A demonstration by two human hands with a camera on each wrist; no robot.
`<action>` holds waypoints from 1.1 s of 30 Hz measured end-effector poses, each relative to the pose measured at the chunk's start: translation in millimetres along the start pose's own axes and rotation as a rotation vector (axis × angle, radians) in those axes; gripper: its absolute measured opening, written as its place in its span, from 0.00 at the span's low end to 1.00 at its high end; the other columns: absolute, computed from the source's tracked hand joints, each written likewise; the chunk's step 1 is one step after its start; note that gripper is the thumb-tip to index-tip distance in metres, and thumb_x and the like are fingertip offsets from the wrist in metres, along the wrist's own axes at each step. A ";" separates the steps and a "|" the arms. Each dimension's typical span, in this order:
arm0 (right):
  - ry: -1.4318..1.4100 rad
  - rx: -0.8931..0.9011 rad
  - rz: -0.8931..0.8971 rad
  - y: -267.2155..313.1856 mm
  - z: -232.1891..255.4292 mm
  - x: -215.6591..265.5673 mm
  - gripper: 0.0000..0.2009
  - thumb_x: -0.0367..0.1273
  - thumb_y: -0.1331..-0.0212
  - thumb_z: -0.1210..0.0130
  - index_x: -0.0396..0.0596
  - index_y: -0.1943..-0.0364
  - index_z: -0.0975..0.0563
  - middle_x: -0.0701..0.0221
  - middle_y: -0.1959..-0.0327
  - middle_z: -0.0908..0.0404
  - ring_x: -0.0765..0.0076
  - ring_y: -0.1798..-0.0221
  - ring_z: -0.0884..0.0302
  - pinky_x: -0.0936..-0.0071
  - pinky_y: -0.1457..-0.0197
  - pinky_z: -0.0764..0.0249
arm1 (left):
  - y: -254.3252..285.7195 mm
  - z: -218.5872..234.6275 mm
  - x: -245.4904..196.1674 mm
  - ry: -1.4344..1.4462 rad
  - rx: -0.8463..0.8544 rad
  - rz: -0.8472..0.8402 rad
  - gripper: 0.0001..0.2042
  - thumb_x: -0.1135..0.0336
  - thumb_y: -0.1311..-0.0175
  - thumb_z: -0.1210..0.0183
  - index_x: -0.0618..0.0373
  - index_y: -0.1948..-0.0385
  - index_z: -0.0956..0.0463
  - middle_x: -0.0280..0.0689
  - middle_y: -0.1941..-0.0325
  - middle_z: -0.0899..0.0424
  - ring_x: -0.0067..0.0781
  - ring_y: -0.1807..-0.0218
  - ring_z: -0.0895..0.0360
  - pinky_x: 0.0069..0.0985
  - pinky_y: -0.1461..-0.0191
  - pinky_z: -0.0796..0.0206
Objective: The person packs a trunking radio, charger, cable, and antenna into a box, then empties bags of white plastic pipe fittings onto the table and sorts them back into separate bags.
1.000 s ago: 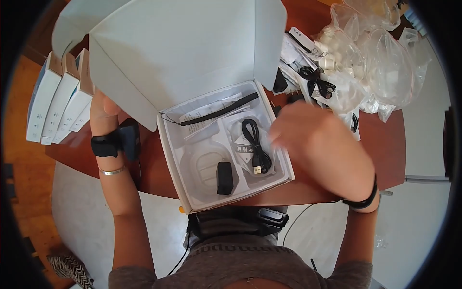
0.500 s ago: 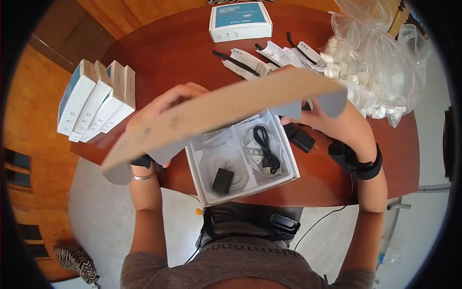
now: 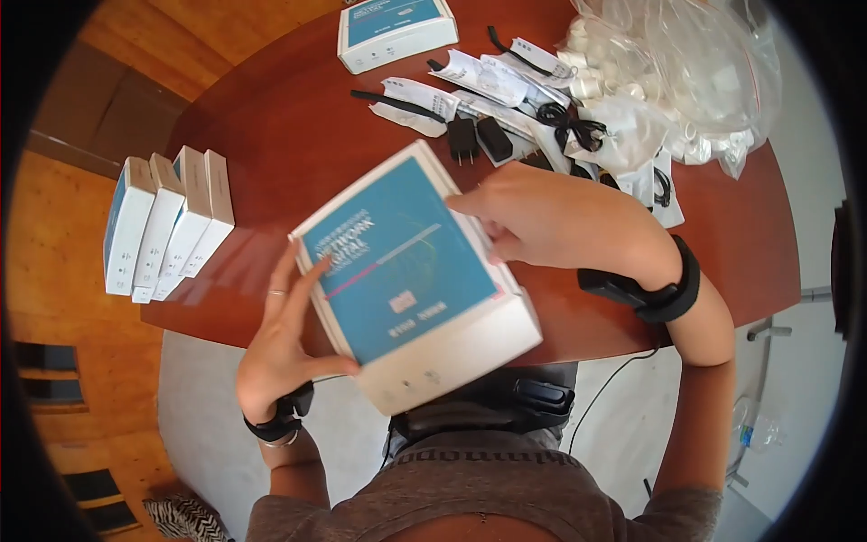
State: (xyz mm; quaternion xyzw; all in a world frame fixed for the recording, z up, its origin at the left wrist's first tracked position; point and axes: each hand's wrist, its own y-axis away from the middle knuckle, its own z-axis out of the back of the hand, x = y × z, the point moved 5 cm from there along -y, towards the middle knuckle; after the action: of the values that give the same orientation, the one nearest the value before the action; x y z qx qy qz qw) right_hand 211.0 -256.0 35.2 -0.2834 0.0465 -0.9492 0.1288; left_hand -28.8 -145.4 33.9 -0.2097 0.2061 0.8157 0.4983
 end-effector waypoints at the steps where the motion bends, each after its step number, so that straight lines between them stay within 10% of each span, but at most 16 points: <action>1: -0.096 -0.053 0.024 -3.9 -6.0 -3.8 0.19 0.23 0.53 0.40 0.37 0.54 0.26 0.59 0.75 0.20 0.51 0.67 0.21 0.65 0.62 0.27 | 4.2 7.3 13.0 0.013 -0.090 0.023 0.54 0.55 0.76 0.22 0.54 0.36 0.40 0.49 0.27 0.53 0.52 0.26 0.56 0.42 0.29 0.53; 4: -0.179 -0.120 -0.004 -9.1 -13.6 -5.3 0.19 0.23 0.52 0.42 0.34 0.53 0.28 0.57 0.75 0.21 0.49 0.68 0.22 0.63 0.62 0.27 | 15.2 21.9 28.8 -0.090 -0.306 0.031 0.42 0.61 0.58 0.27 0.62 0.37 0.40 0.52 0.35 0.37 0.44 0.33 0.39 0.35 0.35 0.42; 7: -0.157 0.042 -0.112 -4.4 -27.3 -0.5 0.21 0.25 0.50 0.43 0.29 0.51 0.33 0.55 0.74 0.19 0.52 0.69 0.20 0.67 0.65 0.24 | 28.3 9.8 43.2 0.291 -0.270 0.380 0.26 0.69 0.38 0.41 0.66 0.40 0.39 0.40 0.58 0.19 0.27 0.56 0.22 0.22 0.51 0.29; 10: -0.313 0.245 -0.183 -6.0 -38.4 8.5 0.25 0.28 0.48 0.41 0.26 0.51 0.38 0.56 0.72 0.17 0.55 0.71 0.18 0.70 0.67 0.23 | 26.9 -9.5 27.5 0.396 -0.238 0.275 0.26 0.71 0.38 0.42 0.66 0.40 0.39 0.42 0.54 0.20 0.28 0.53 0.24 0.25 0.49 0.30; 26: -0.192 -0.107 -0.219 -5.1 -31.4 0.8 0.23 0.28 0.51 0.38 0.35 0.50 0.32 0.53 0.66 0.20 0.54 0.63 0.19 0.70 0.61 0.23 | 26.0 -18.8 27.1 0.525 -0.477 0.250 0.39 0.71 0.43 0.38 0.60 0.31 0.54 0.49 0.40 0.30 0.36 0.44 0.27 0.28 0.46 0.30; 33: -0.479 -0.273 -0.195 -15.3 -10.6 16.3 0.30 0.22 0.49 0.42 0.40 0.38 0.36 0.54 0.60 0.21 0.57 0.61 0.19 0.72 0.54 0.21 | 24.6 1.3 20.8 0.316 -0.675 0.128 0.34 0.71 0.53 0.30 0.60 0.41 0.35 0.40 0.47 0.29 0.33 0.43 0.32 0.30 0.37 0.42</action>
State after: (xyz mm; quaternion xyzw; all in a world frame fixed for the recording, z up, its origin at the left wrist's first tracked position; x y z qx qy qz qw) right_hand 188.7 -245.6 37.4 -0.5174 0.1144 -0.8481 0.0049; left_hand -59.8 -139.9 26.7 -0.4722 0.0128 0.8246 0.3113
